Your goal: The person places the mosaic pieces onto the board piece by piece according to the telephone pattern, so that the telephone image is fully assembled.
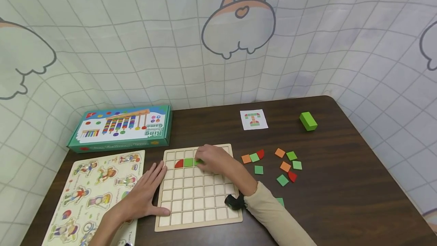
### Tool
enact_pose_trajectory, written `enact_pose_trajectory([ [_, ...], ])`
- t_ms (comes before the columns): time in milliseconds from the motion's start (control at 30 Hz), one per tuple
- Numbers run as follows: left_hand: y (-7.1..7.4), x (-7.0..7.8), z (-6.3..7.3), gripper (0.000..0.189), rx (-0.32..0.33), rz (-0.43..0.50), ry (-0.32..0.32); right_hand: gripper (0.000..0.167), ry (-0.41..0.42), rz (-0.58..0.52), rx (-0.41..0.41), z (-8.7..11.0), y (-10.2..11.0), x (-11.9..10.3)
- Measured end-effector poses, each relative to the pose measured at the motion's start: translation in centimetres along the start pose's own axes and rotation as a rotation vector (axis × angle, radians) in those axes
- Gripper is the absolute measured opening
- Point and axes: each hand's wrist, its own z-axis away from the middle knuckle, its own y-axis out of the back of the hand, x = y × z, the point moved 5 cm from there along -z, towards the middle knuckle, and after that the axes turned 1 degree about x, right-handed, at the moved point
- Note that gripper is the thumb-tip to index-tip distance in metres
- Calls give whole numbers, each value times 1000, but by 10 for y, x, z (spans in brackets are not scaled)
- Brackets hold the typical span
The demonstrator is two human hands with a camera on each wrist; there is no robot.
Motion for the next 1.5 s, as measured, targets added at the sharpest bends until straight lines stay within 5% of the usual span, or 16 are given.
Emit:
enact_pose_trajectory([
  [233,0,0,1,126,-13,5,9,12,-5,26,-10,-1,-1,-3],
  [367,0,0,0,126,-17,12,10,21,-62,-10,-7,17,9,2],
  [667,0,0,1,126,1,-2,3,33,-138,-55,156,125,37,53],
  [833,1,0,1,126,1,-3,-6,38,-256,-40,241,189,55,96],
  [1000,0,0,1,126,-4,-2,-9,43,-343,-4,320,232,63,128],
  [1200,1,-1,1,127,-17,18,3,41,-389,11,337,246,61,145],
  [1500,1,0,1,127,-8,11,2,27,-298,13,363,243,58,145],
])
